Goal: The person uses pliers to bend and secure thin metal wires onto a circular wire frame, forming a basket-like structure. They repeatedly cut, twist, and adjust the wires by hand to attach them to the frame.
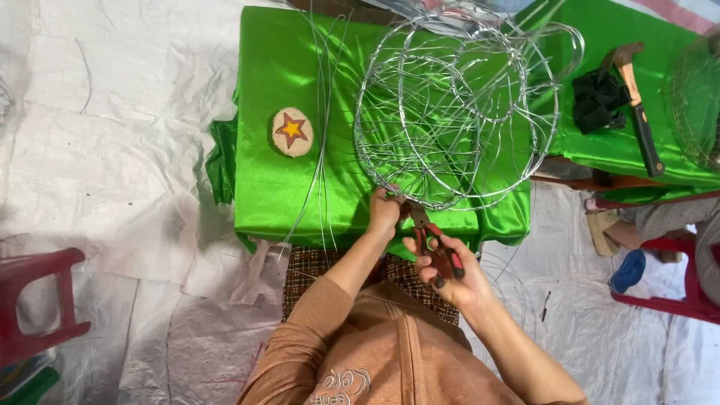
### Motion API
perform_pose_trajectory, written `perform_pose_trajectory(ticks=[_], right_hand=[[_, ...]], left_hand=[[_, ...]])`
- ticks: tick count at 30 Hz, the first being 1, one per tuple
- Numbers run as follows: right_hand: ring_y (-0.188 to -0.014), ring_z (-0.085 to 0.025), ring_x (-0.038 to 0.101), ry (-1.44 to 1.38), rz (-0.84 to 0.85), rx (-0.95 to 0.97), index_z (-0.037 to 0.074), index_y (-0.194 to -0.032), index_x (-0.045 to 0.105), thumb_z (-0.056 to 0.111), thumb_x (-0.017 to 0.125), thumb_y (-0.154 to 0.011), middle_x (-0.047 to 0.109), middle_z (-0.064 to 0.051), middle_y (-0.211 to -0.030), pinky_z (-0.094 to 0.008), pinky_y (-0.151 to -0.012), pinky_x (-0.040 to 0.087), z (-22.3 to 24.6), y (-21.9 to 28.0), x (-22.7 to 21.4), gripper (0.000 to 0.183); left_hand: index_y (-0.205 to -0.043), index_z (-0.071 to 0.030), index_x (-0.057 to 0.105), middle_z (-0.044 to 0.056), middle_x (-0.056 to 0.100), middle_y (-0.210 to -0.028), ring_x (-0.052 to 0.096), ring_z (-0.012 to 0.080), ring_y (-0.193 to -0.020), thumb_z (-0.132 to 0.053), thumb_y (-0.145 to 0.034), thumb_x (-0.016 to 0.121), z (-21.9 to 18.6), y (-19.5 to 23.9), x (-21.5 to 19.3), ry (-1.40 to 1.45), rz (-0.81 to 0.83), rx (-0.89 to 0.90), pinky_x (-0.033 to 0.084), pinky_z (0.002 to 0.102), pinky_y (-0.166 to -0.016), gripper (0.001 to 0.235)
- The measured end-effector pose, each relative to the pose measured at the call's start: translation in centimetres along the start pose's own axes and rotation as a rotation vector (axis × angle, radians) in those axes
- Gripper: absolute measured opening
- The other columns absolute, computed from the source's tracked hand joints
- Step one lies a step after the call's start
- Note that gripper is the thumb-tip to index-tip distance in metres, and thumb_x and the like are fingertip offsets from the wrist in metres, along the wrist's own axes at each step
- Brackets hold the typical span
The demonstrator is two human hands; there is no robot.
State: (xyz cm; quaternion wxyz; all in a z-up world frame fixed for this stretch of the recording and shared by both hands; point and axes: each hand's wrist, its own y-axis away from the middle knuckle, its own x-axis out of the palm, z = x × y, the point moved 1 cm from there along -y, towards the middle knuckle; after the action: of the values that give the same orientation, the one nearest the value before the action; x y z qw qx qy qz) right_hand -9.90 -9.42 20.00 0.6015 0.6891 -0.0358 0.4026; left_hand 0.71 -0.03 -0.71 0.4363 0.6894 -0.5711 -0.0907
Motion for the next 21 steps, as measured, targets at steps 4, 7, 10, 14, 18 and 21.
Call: perform_pose_trajectory(ticks=[4,7,10,14,18,21], right_hand=[[-0.081,-0.019,0.051,-0.151,0.032,0.053,0.004,-0.096,0.059,0.024,0.063,-0.092,0.057,-0.022,-0.124,-0.026,-0.059,0.041,0.0,0.2,1.6,0.020],[-0.083,-0.017,0.050,-0.278,0.065,0.032,0.003,-0.096,0.064,0.022,0.063,-0.092,0.057,-0.013,-0.108,-0.025,-0.059,0.042,-0.7,0.5,1.5,0.020],[-0.078,-0.019,0.053,-0.175,0.058,0.019,0.006,-0.095,0.059,0.025,0.059,-0.091,0.059,-0.022,-0.121,-0.027,-0.057,0.043,-1.1,0.3,-0.1,0.019],[-0.091,-0.030,0.060,0.818,-0.132,-0.181,0.005,-0.095,0.061,0.026,0.070,-0.084,0.062,-0.020,-0.126,-0.037,-0.063,0.053,-0.5,1.8,-3.8,0.025],[-0.112,-0.030,0.065,2.090,-0.346,-0.656,0.014,-0.083,0.077,0.027,0.079,-0.076,0.063,-0.010,-0.131,-0.034,-0.076,0.059,4.0,3.3,-8.0,0.015],[-0.107,-0.024,0.064,2.535,-0.457,-0.988,0.021,-0.081,0.073,0.037,0.070,-0.079,0.061,-0.004,-0.130,-0.025,-0.068,0.055,7.3,2.2,-8.9,0.017]], left_hand=[[-0.119,-0.001,0.064,0.018,0.067,-0.083,0.073,0.0373,-0.070,0.005,-0.089,0.066,0.5,-0.1,0.6,-0.006,-0.053,0.038,0.064,0.050,-0.057,0.031],[-0.120,0.001,0.063,0.021,0.068,-0.086,0.074,0.0376,-0.074,0.003,-0.089,0.068,0.3,0.5,0.5,0.008,-0.037,0.040,0.064,0.051,-0.061,0.031],[-0.119,-0.001,0.064,0.021,0.068,-0.086,0.074,0.0377,-0.071,0.004,-0.088,0.067,-0.3,0.8,0.3,-0.022,-0.039,0.016,0.065,0.050,-0.061,0.031],[-0.130,0.001,0.054,0.022,0.070,-0.087,0.075,0.0333,-0.067,0.002,-0.096,0.056,-1.3,1.8,-0.2,-0.023,0.024,-0.045,0.066,0.045,-0.060,0.034],[-0.132,0.000,0.047,0.022,0.072,-0.085,0.076,0.0315,-0.071,0.002,-0.098,0.051,-3.6,3.7,-0.2,-0.003,0.051,-0.062,0.066,0.046,-0.065,0.035],[-0.132,-0.001,0.046,0.024,0.072,-0.086,0.077,0.0327,-0.072,0.000,-0.100,0.049,-3.7,3.6,-0.2,-0.014,0.049,-0.061,0.066,0.047,-0.067,0.033]])
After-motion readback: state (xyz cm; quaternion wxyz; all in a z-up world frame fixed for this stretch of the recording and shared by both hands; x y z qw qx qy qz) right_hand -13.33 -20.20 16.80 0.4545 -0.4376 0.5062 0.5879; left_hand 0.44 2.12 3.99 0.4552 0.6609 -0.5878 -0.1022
